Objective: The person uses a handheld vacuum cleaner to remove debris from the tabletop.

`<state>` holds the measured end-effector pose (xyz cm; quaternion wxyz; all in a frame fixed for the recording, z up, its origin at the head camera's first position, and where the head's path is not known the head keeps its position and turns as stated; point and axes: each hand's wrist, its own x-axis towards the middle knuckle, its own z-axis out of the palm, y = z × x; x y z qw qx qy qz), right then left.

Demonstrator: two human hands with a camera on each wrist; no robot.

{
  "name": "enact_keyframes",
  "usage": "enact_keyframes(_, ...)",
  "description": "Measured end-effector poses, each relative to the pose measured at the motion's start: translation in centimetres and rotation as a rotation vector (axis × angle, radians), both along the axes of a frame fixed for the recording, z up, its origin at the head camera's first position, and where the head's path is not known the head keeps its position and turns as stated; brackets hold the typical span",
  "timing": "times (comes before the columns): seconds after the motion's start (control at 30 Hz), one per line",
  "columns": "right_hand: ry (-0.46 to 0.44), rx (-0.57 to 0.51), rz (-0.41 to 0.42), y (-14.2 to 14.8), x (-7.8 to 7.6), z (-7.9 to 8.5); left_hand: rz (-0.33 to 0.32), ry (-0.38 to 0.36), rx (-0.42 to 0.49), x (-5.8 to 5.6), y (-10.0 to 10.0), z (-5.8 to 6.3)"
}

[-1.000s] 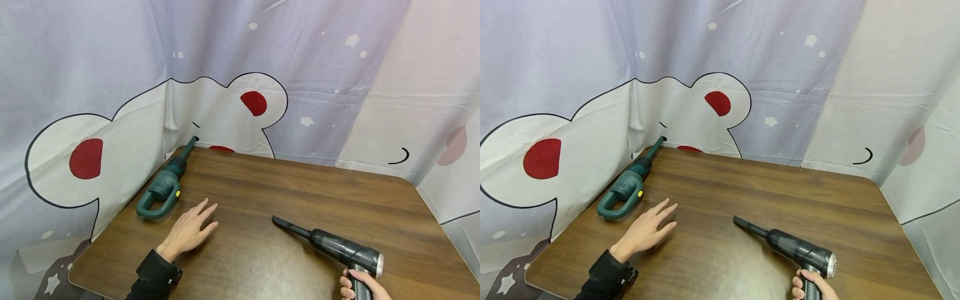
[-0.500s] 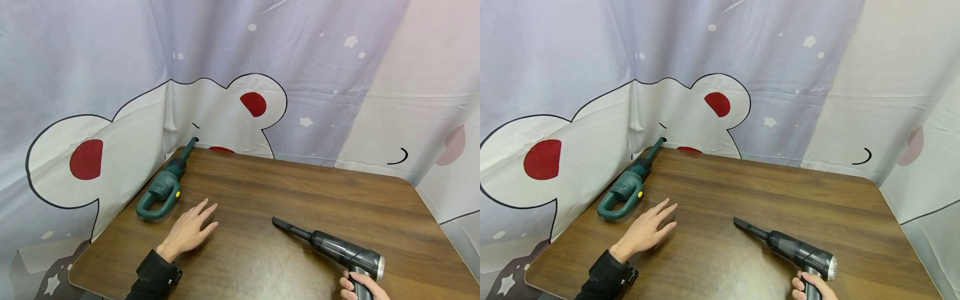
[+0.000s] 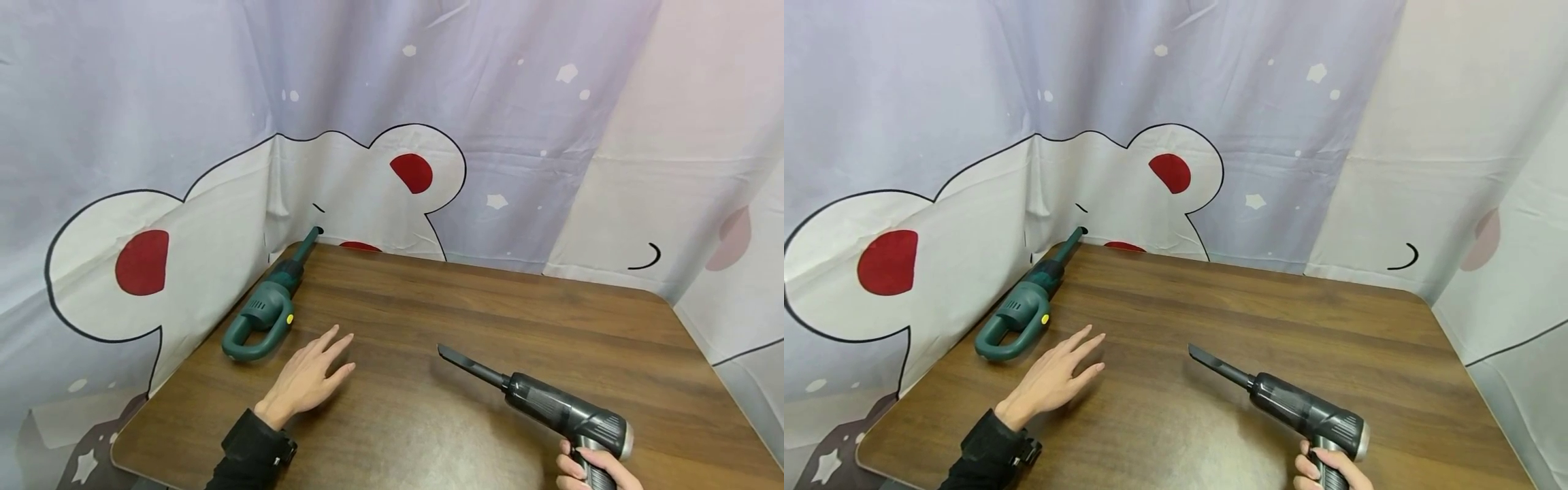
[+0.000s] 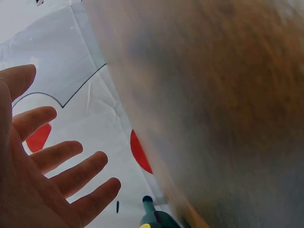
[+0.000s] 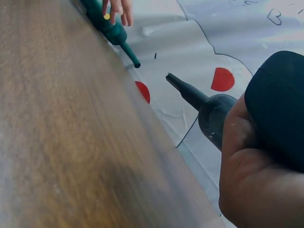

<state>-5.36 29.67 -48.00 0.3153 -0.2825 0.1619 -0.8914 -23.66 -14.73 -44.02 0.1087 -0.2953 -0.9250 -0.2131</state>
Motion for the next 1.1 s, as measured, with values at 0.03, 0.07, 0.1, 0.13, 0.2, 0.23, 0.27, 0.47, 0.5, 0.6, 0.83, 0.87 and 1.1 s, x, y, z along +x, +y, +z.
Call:
enact_keyframes(0.03, 0.001, 0.005, 0.002, 0.0, 0.0, -0.1, 0.000, 0.001, 0.000, 0.0, 0.0, 0.0)
enact_keyframes(0.07, -0.001, 0.007, 0.006, 0.0, 0.0, -0.2, 0.000, 0.003, -0.001, 0.0, -0.1, -0.1)
enact_keyframes(0.1, -0.002, 0.008, 0.008, 0.0, 0.0, -0.2, -0.002, 0.003, -0.001, 0.0, -0.1, -0.1)
enact_keyframes(0.13, -0.004, 0.007, 0.010, -0.1, 0.0, -0.3, -0.003, 0.005, 0.000, 0.0, -0.1, -0.2)
enact_keyframes(0.2, -0.012, 0.001, 0.014, -0.2, 0.0, -0.3, -0.005, 0.005, 0.002, 0.0, -0.1, -0.2)
enact_keyframes(0.23, -0.015, -0.002, 0.014, -0.3, 0.0, -0.4, -0.006, 0.003, 0.003, 0.0, -0.1, -0.2)
enact_keyframes(0.27, -0.017, -0.005, 0.014, -0.4, 0.1, -0.4, -0.006, 0.002, 0.004, 0.0, -0.1, -0.2)
enact_keyframes(0.47, -0.009, -0.007, 0.013, -0.5, 0.1, -0.7, -0.007, 0.001, 0.003, 0.0, -0.2, -0.1)
enact_keyframes(0.5, -0.009, -0.006, 0.013, -0.5, 0.1, -0.7, -0.007, 0.002, 0.003, 0.0, -0.2, -0.1)
enact_keyframes(0.6, -0.006, -0.002, 0.013, -0.5, 0.1, -0.8, -0.006, 0.004, 0.003, 0.0, -0.2, -0.1)
enact_keyframes(0.83, 0.030, -0.004, 0.024, -0.6, -0.1, -1.3, 0.001, -0.002, 0.004, 0.1, -0.3, -0.1)
enact_keyframes(0.87, 0.035, -0.004, 0.026, -0.6, -0.1, -1.3, 0.001, -0.001, 0.004, 0.1, -0.3, -0.1)
enact_keyframes(1.1, 0.000, -0.006, 0.028, -0.4, 0.1, -1.4, 0.001, 0.007, 0.004, 0.2, -0.3, -0.2)
